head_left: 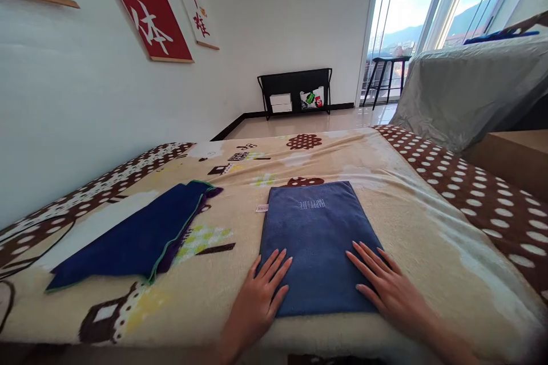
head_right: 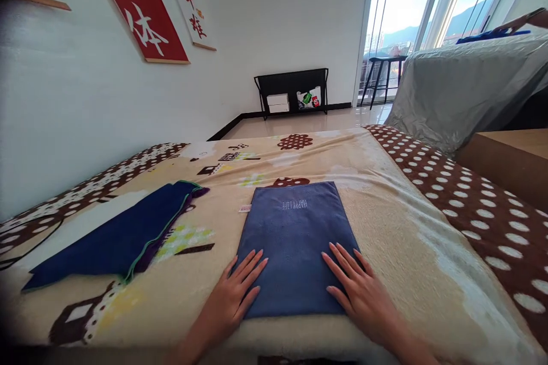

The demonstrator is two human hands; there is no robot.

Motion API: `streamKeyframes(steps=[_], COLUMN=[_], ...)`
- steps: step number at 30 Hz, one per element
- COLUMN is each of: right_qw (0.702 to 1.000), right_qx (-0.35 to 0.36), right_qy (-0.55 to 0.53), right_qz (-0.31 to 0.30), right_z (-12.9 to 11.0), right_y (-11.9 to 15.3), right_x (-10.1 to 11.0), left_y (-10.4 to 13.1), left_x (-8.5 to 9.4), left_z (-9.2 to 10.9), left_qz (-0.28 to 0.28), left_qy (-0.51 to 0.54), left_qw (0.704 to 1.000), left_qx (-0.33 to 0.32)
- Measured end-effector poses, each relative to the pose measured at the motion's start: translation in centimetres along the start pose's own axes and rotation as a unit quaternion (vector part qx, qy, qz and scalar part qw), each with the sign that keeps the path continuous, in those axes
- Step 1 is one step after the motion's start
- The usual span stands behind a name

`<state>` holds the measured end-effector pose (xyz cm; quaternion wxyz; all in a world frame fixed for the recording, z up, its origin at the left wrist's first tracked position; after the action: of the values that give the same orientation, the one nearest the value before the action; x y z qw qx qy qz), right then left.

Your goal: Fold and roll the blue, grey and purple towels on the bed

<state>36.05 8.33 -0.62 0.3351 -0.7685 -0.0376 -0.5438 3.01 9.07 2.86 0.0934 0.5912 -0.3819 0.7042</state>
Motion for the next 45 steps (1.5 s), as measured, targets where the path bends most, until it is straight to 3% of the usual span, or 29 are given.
streamKeyframes(steps=[6, 12, 24, 28, 34, 39, 45], right_qw=[0.997, 0.991, 0.985, 0.984, 0.976, 0.978, 0.980], right_qx=[0.046, 0.026, -0.030, -0.035, -0.046, -0.023, 0.012], right_qy=[0.055, 0.010, -0.029, -0.001, -0.006, -0.014, -0.014], right_qz=[0.039, 0.132, 0.165, 0.175, 0.212, 0.208, 0.198], right_z=[1.0, 2.3, 3.1, 3.0, 2.8, 3.3, 4.0], right_y=[5.3, 7.9, 8.1, 8.3, 7.8, 7.2, 8.4], right_x=[1.3, 2.1, 2.1, 2.2, 2.6, 2.8, 2.8], left_y=[4.2, 6.6, 8.2, 8.0, 7.3, 7.1, 7.9], left_x=[1.6, 1.9, 0.9, 1.4, 2.3, 2.8, 2.7], left_z=[0.2, -0.9, -2.0, -1.6, -1.5, -2.4, -2.3], left_qz=[0.041, 0.108, 0.219, 0.207, 0.173, 0.203, 0.203], left_qy=[-0.036, 0.003, 0.017, 0.014, 0.030, 0.009, -0.014], left_qw=[0.998, 0.992, 0.972, 0.976, 0.984, 0.979, 0.978], left_qx=[-0.041, -0.058, -0.080, -0.071, 0.011, -0.013, -0.048])
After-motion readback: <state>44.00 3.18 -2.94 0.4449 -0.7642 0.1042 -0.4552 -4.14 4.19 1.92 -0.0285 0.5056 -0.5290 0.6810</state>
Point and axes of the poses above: each hand's wrist, its own y-axis away from the middle knuckle, its own x-axis out of the back of the hand, z = x × y, the point moved 3 cm from there along -y, towards the middle knuckle, and after that the axes turned 10 degrees about z, right-handed, at the moved point
